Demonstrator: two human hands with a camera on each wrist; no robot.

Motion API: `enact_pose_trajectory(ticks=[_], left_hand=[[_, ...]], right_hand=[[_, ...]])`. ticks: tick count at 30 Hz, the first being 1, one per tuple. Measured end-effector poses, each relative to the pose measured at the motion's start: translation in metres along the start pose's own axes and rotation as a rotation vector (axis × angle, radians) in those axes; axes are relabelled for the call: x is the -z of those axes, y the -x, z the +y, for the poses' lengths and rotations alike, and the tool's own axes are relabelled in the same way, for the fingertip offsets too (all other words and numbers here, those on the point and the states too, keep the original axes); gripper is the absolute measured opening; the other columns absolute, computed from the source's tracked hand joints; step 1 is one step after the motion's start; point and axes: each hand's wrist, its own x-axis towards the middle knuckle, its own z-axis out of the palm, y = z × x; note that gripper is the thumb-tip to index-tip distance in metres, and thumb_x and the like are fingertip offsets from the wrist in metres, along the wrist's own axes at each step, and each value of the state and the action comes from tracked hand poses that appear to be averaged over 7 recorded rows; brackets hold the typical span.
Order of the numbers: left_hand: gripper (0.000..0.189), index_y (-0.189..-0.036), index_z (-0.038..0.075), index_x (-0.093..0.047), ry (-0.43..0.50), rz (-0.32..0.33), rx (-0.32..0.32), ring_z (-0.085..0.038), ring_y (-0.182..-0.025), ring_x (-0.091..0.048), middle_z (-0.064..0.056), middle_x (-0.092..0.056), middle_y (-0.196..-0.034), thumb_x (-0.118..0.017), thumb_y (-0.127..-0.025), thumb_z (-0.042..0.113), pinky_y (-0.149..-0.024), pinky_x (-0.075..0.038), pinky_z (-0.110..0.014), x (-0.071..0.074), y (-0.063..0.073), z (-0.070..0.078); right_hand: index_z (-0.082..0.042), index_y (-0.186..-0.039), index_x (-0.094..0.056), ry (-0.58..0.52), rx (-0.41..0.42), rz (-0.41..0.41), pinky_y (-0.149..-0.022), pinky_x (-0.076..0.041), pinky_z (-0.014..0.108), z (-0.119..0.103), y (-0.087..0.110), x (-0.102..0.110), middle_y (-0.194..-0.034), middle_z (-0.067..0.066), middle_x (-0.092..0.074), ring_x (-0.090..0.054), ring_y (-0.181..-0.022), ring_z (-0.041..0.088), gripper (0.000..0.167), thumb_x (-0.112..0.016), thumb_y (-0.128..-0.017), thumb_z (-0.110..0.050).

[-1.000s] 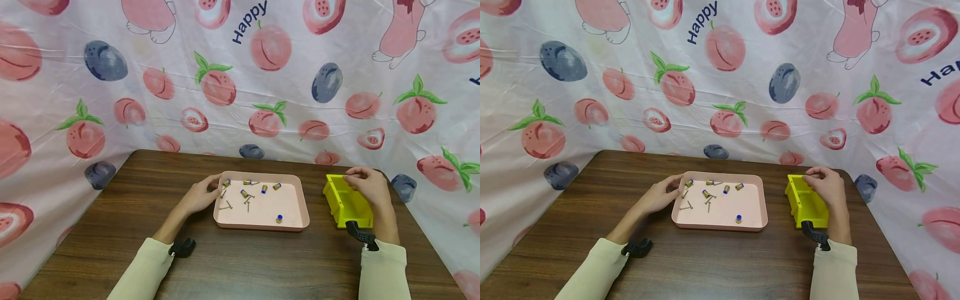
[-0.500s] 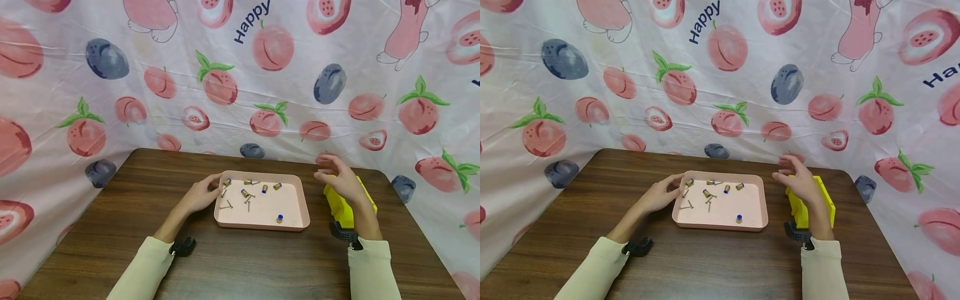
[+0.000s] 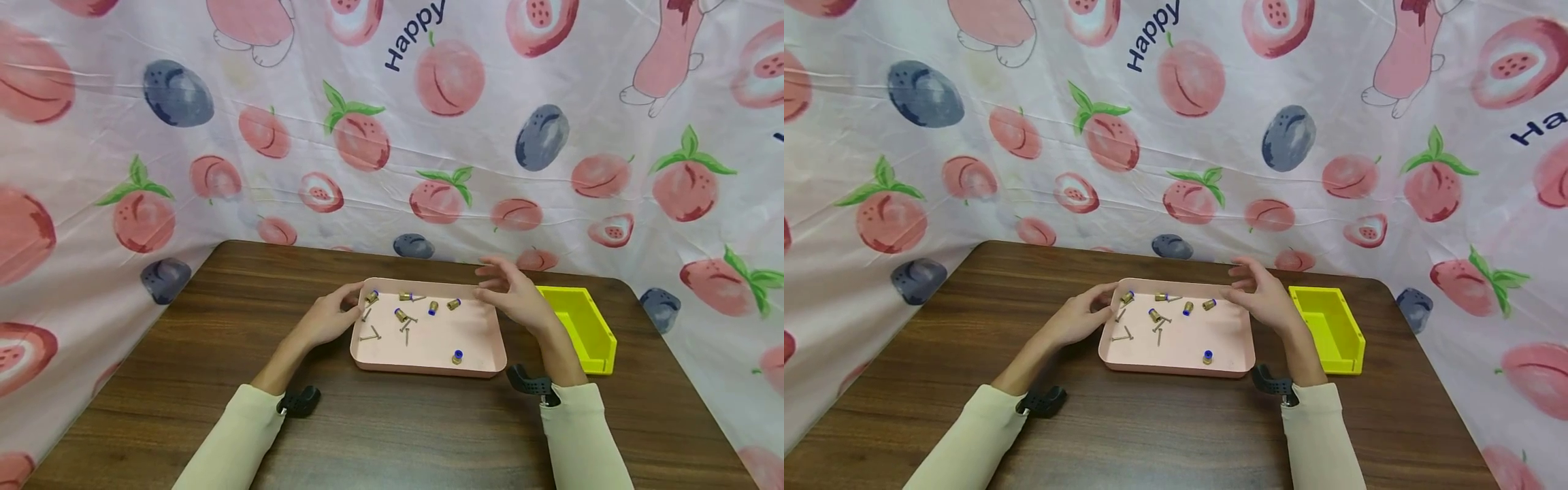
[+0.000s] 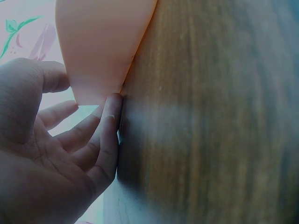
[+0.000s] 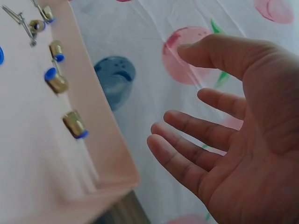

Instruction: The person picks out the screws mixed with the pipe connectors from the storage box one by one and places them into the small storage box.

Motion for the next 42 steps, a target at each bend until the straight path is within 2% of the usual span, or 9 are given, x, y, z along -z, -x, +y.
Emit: enact_pose_trajectory(ticks=[4,10,16,21,24,28,34,38,42], left_hand=[[0.062,-0.163,0.025,-0.056,-0.010,0.004,-0.012,-0.022,-0.113,-0.072,0.002,-0.078,-0.122,-0.068,-0.103,0.037,-0.100,-0.053,-0.052,0.000,0.000,-0.001],[0.062,-0.164,0.027,-0.054,-0.008,-0.019,0.011,-0.023,-0.117,-0.072,0.002,-0.078,-0.124,-0.068,-0.104,0.038,-0.102,-0.053,-0.052,0.002,-0.003,-0.002],[0.062,-0.163,0.027,-0.055,-0.010,-0.016,0.003,-0.021,-0.112,-0.073,0.002,-0.078,-0.122,-0.068,-0.104,0.039,-0.100,-0.054,-0.051,0.003,-0.001,0.000],[0.061,-0.162,0.027,-0.056,-0.004,-0.012,0.001,-0.020,-0.109,-0.073,0.000,-0.078,-0.122,-0.069,-0.104,0.038,-0.098,-0.055,-0.050,0.003,0.001,0.002],[0.061,-0.162,0.027,-0.056,0.000,-0.014,0.005,-0.021,-0.110,-0.072,-0.001,-0.077,-0.123,-0.069,-0.104,0.038,-0.099,-0.054,-0.051,0.004,0.001,0.004],[0.061,-0.162,0.027,-0.056,0.000,-0.017,0.008,-0.022,-0.113,-0.072,-0.001,-0.077,-0.123,-0.069,-0.103,0.037,-0.100,-0.054,-0.052,0.004,0.001,0.005],[0.061,-0.162,0.026,-0.056,-0.003,-0.014,0.004,-0.022,-0.113,-0.072,0.000,-0.078,-0.122,-0.069,-0.103,0.037,-0.100,-0.054,-0.051,0.005,0.002,0.008],[0.061,-0.162,0.026,-0.057,-0.008,-0.010,0.004,-0.021,-0.111,-0.072,0.000,-0.077,-0.122,-0.070,-0.103,0.036,-0.098,-0.054,-0.050,0.004,0.002,0.007],[0.061,-0.162,0.026,-0.057,-0.002,-0.010,0.004,-0.019,-0.110,-0.072,0.002,-0.077,-0.121,-0.070,-0.103,0.036,-0.098,-0.054,-0.050,0.003,0.001,0.003]], right_hand=[[0.005,-0.161,-0.043,-0.063,0.012,-0.039,-0.099,-0.054,0.033,0.006,-0.009,-0.010,-0.147,0.033,-0.059,-0.064,-0.128,0.046,0.066,-0.073,-0.103,-0.005],[0.007,-0.160,-0.043,-0.109,-0.009,-0.093,-0.105,-0.053,0.043,0.003,-0.023,-0.022,-0.147,0.033,-0.059,-0.062,-0.131,0.045,0.066,-0.073,-0.103,-0.007],[0.006,-0.153,-0.053,-0.084,0.012,-0.174,-0.102,-0.056,0.047,-0.010,-0.042,-0.035,-0.143,0.035,-0.061,-0.064,-0.129,0.045,0.057,-0.072,-0.101,-0.006],[0.006,-0.142,-0.064,0.034,0.033,-0.273,-0.103,-0.054,0.048,-0.016,-0.056,-0.046,-0.136,0.025,-0.070,-0.067,-0.126,0.038,0.044,-0.074,-0.102,-0.008],[0.003,-0.136,-0.070,0.143,0.030,-0.323,-0.104,-0.054,0.047,-0.018,-0.061,-0.052,-0.131,0.017,-0.074,-0.069,-0.124,0.032,0.037,-0.076,-0.101,-0.010],[0.002,-0.133,-0.071,0.215,0.026,-0.369,-0.108,-0.053,0.047,-0.018,-0.065,-0.060,-0.132,0.017,-0.075,-0.070,-0.126,0.032,0.036,-0.076,-0.099,-0.009],[0.005,-0.135,-0.068,0.160,-0.018,-0.410,-0.114,-0.049,0.049,-0.013,-0.068,-0.066,-0.136,0.021,-0.073,-0.067,-0.132,0.037,0.038,-0.072,-0.099,-0.004],[0.008,-0.135,-0.067,0.100,-0.033,-0.424,-0.111,-0.051,0.046,-0.005,-0.069,-0.069,-0.135,0.023,-0.073,-0.067,-0.131,0.038,0.037,-0.071,-0.100,-0.002],[0.008,-0.135,-0.068,0.089,-0.040,-0.411,-0.108,-0.054,0.043,-0.002,-0.069,-0.071,-0.132,0.023,-0.074,-0.069,-0.128,0.036,0.037,-0.072,-0.099,-0.001]])
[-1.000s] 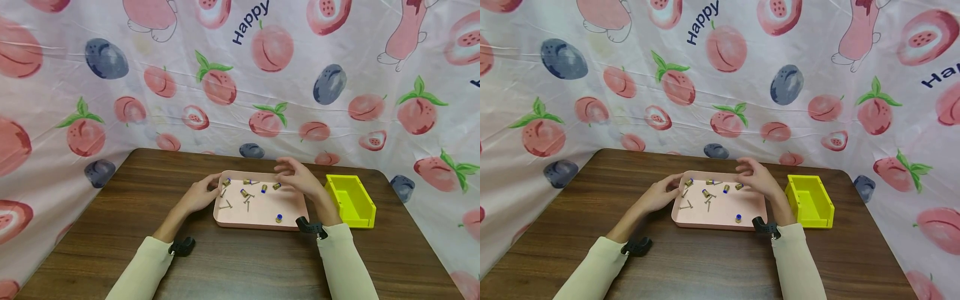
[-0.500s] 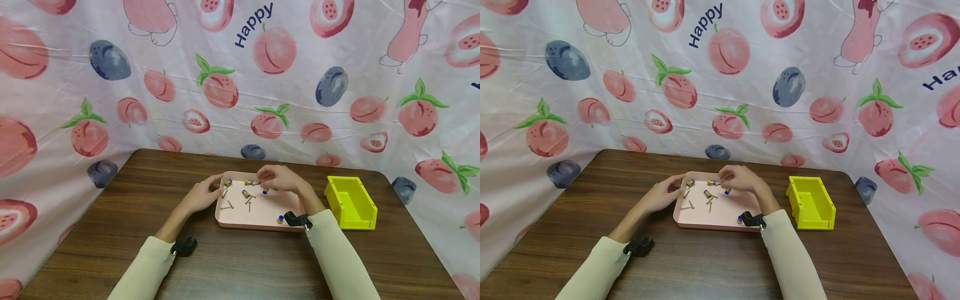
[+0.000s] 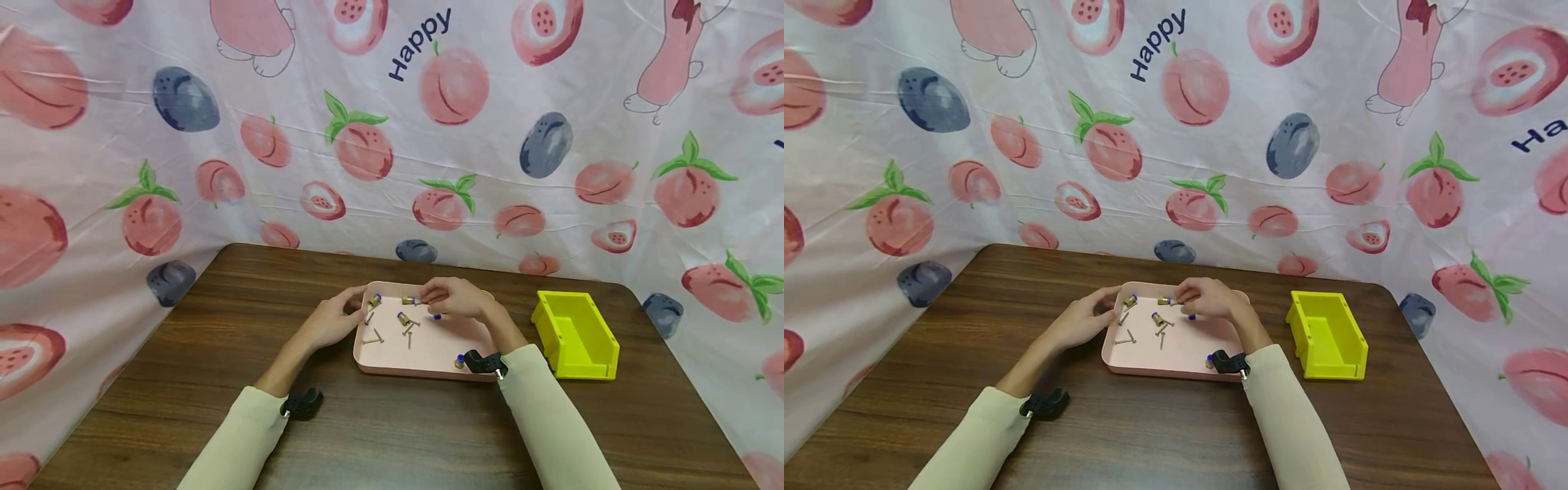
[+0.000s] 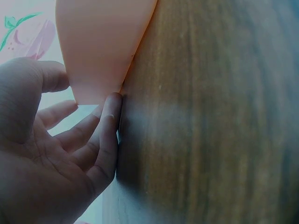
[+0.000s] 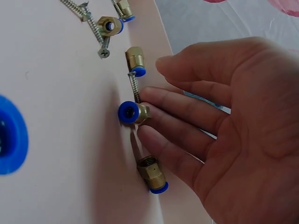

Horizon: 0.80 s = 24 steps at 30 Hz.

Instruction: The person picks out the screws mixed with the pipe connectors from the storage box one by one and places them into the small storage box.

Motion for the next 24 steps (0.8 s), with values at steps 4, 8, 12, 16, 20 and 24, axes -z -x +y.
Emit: enact_pose_trajectory(ticks=[4,8,12,16,20,24], left_hand=[[0.061,-0.162,0.026,-0.056,-0.006,0.004,0.003,-0.020,-0.111,-0.071,0.001,-0.077,-0.122,-0.069,-0.104,0.037,-0.099,-0.054,-0.050,-0.001,0.001,0.001],[0.061,-0.162,0.026,-0.056,-0.013,0.008,0.005,-0.021,-0.113,-0.071,0.000,-0.077,-0.122,-0.070,-0.103,0.037,-0.100,-0.054,-0.050,-0.001,0.003,0.004],[0.062,-0.161,0.024,-0.057,-0.012,0.016,0.002,-0.021,-0.112,-0.072,0.000,-0.077,-0.121,-0.070,-0.102,0.036,-0.099,-0.054,-0.051,0.000,0.005,0.007],[0.061,-0.161,0.022,-0.058,-0.015,0.028,-0.005,-0.021,-0.111,-0.071,-0.001,-0.077,-0.121,-0.069,-0.103,0.035,-0.098,-0.054,-0.051,-0.001,0.008,0.010],[0.061,-0.161,0.023,-0.057,-0.013,0.030,-0.005,-0.022,-0.111,-0.071,-0.002,-0.077,-0.121,-0.069,-0.103,0.035,-0.098,-0.053,-0.050,-0.001,0.010,0.012],[0.061,-0.162,0.022,-0.057,-0.011,0.031,-0.006,-0.021,-0.110,-0.071,-0.002,-0.077,-0.122,-0.069,-0.103,0.037,-0.099,-0.053,-0.049,-0.001,0.012,0.014]], right_hand=[[0.008,-0.129,-0.070,0.026,-0.005,0.023,-0.101,-0.057,0.039,0.003,-0.002,-0.002,-0.124,0.021,-0.076,-0.073,-0.120,0.033,0.033,-0.074,-0.097,0.000],[0.006,-0.121,-0.073,0.033,-0.017,0.047,-0.091,-0.060,0.033,0.006,-0.004,-0.005,-0.114,0.016,-0.079,-0.075,-0.108,0.026,0.029,-0.077,-0.092,0.003],[0.004,-0.115,-0.075,0.031,-0.027,0.066,-0.084,-0.060,0.029,0.009,-0.006,-0.009,-0.106,0.011,-0.080,-0.074,-0.098,0.018,0.027,-0.081,-0.089,0.006],[0.002,-0.112,-0.076,0.034,-0.031,0.063,-0.080,-0.058,0.026,0.008,-0.006,-0.012,-0.100,0.008,-0.078,-0.071,-0.091,0.012,0.027,-0.083,-0.086,0.008],[0.000,-0.108,-0.078,0.058,-0.049,0.046,-0.075,-0.054,0.024,0.005,-0.007,-0.014,-0.094,0.006,-0.077,-0.067,-0.084,0.011,0.027,-0.085,-0.083,0.009],[-0.001,-0.105,-0.078,0.083,-0.077,0.030,-0.072,-0.051,0.024,0.002,-0.009,-0.015,-0.089,0.004,-0.076,-0.065,-0.079,0.010,0.026,-0.086,-0.082,0.009]])
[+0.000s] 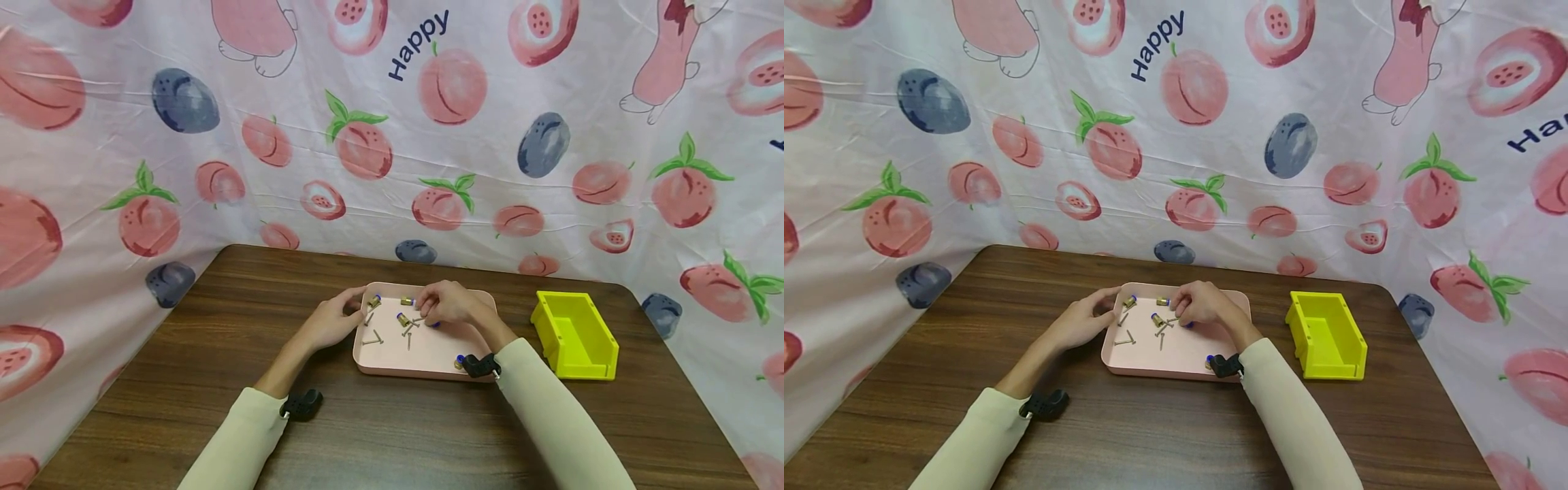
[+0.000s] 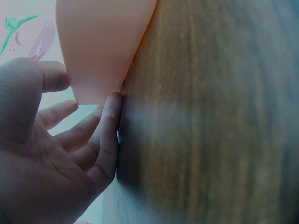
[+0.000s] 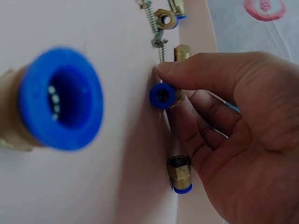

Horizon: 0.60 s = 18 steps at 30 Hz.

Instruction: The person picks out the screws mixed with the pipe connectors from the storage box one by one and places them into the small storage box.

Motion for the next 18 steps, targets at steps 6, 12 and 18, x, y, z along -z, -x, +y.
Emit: enact_pose_trajectory(ticks=[6,12,18], left_hand=[[0.060,-0.161,0.020,-0.058,-0.001,-0.002,-0.013,-0.020,-0.108,-0.071,-0.002,-0.077,-0.122,-0.068,-0.104,0.035,-0.095,-0.053,-0.045,0.003,0.005,0.005],[0.059,-0.161,0.022,-0.058,-0.006,0.010,0.006,-0.020,-0.103,-0.070,0.001,-0.077,-0.120,-0.068,-0.104,0.035,-0.092,-0.053,-0.047,-0.001,0.000,-0.003],[0.059,-0.161,0.026,-0.058,-0.004,0.006,0.005,-0.018,-0.103,-0.071,0.002,-0.077,-0.120,-0.068,-0.104,0.037,-0.093,-0.054,-0.047,-0.001,-0.002,-0.005]], right_hand=[[-0.005,-0.102,-0.078,0.072,-0.015,-0.016,-0.069,-0.050,0.024,-0.001,-0.004,-0.002,-0.083,-0.002,-0.074,-0.063,-0.074,0.010,0.022,-0.085,-0.084,0.006],[-0.009,-0.096,-0.079,0.145,-0.006,-0.026,-0.070,-0.049,0.024,-0.003,-0.005,-0.003,-0.081,-0.004,-0.072,-0.061,-0.074,0.009,0.016,-0.083,-0.086,0.002],[-0.010,-0.093,-0.082,0.189,0.013,-0.040,-0.067,-0.047,0.023,-0.006,-0.004,-0.001,-0.079,-0.007,-0.071,-0.060,-0.073,0.008,0.013,-0.078,-0.085,0.000]])
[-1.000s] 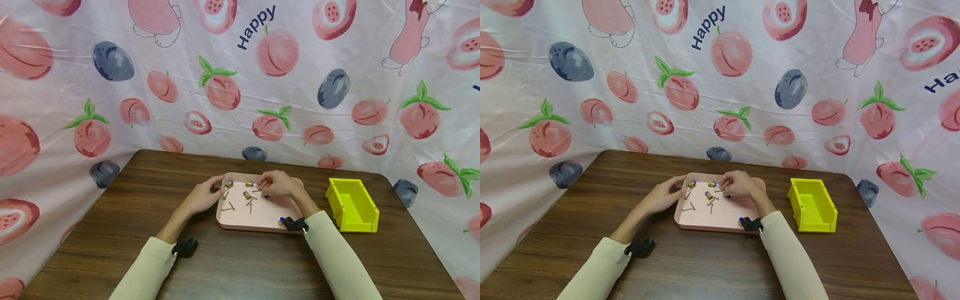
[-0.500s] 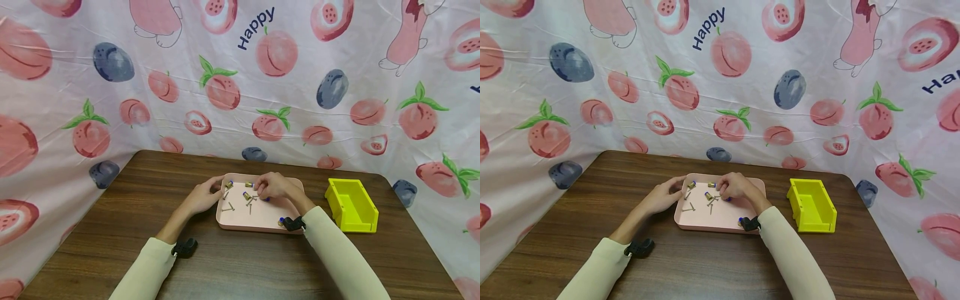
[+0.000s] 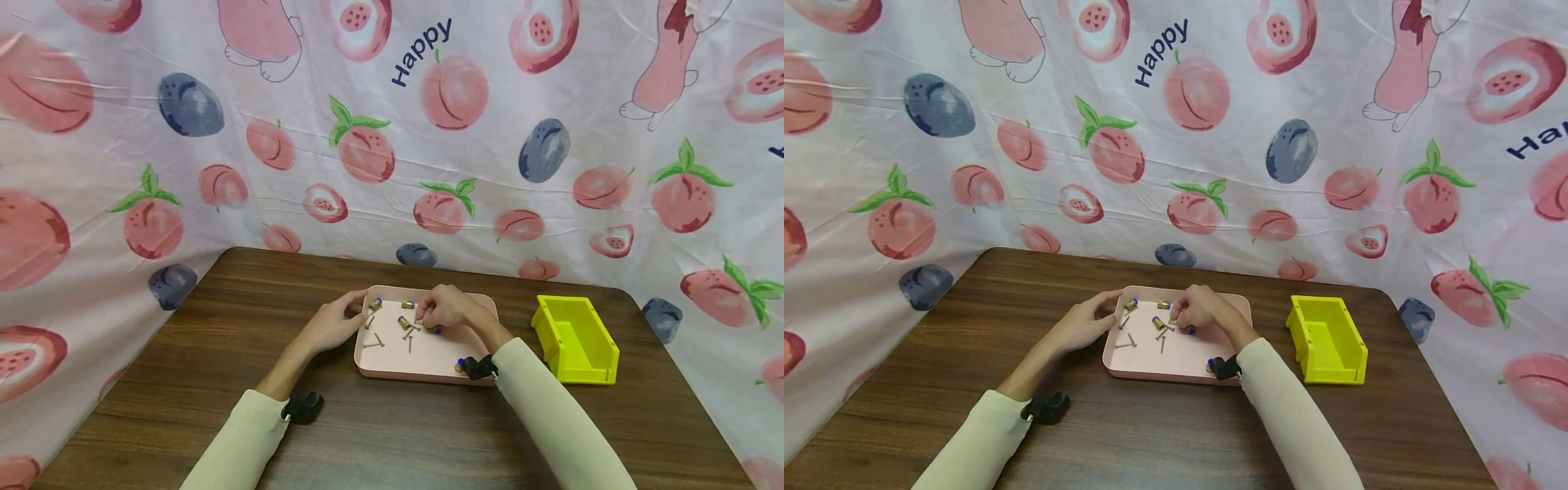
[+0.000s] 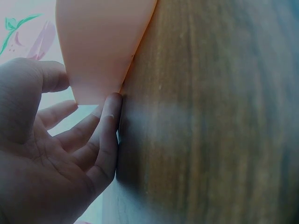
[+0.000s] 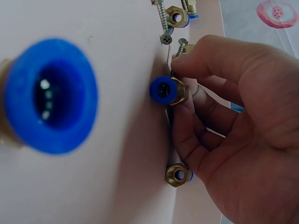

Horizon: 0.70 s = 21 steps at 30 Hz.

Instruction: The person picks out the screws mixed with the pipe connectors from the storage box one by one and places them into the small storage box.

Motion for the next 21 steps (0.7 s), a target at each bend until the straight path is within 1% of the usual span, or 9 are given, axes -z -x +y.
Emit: enact_pose_trajectory(ticks=[7,10,14,17,21], left_hand=[[0.059,-0.161,0.026,-0.058,0.003,-0.008,-0.011,-0.021,-0.109,-0.071,0.001,-0.077,-0.119,-0.068,-0.104,0.036,-0.096,-0.054,-0.049,0.0000,-0.0016,-0.0011],[0.059,-0.161,0.027,-0.058,0.004,-0.008,-0.006,-0.021,-0.109,-0.071,0.002,-0.077,-0.119,-0.068,-0.104,0.036,-0.097,-0.053,-0.049,0.0002,-0.0020,-0.0011],[0.060,-0.161,0.026,-0.058,0.006,-0.010,0.002,-0.022,-0.109,-0.071,0.001,-0.077,-0.120,-0.068,-0.103,0.037,-0.096,-0.053,-0.049,0.0009,-0.0013,-0.0003],[0.061,-0.162,0.026,-0.057,0.007,-0.009,0.002,-0.022,-0.108,-0.071,0.000,-0.077,-0.120,-0.068,-0.103,0.037,-0.096,-0.053,-0.049,0.0008,-0.0008,-0.0004],[0.061,-0.162,0.025,-0.057,0.005,-0.010,0.001,-0.022,-0.109,-0.071,0.000,-0.077,-0.121,-0.068,-0.104,0.037,-0.097,-0.053,-0.049,-0.0003,-0.0008,-0.0023]], right_hand=[[-0.005,-0.092,-0.084,-0.110,0.014,-0.012,-0.063,-0.045,0.024,0.0026,0.0028,0.0007,-0.076,-0.007,-0.071,-0.057,-0.070,0.009,0.014,-0.075,-0.086,0.003],[-0.004,-0.091,-0.083,-0.140,0.027,-0.025,-0.063,-0.045,0.024,0.0025,0.0036,0.0010,-0.076,-0.006,-0.070,-0.057,-0.070,0.010,0.010,-0.076,-0.086,0.001],[-0.007,-0.086,-0.079,-0.140,0.045,-0.054,-0.065,-0.044,0.026,-0.0001,0.0037,0.0017,-0.078,-0.005,-0.069,-0.056,-0.071,0.011,0.004,-0.078,-0.087,-0.003],[-0.011,-0.084,-0.077,-0.122,0.056,-0.053,-0.064,-0.044,0.026,-0.0018,0.0025,0.0019,-0.078,-0.005,-0.068,-0.056,-0.070,0.011,0.008,-0.077,-0.087,-0.003],[-0.010,-0.086,-0.079,-0.122,0.071,-0.030,-0.064,-0.045,0.026,-0.0018,0.0018,0.0026,-0.075,-0.005,-0.067,-0.055,-0.068,0.011,0.012,-0.072,-0.084,0.000]])
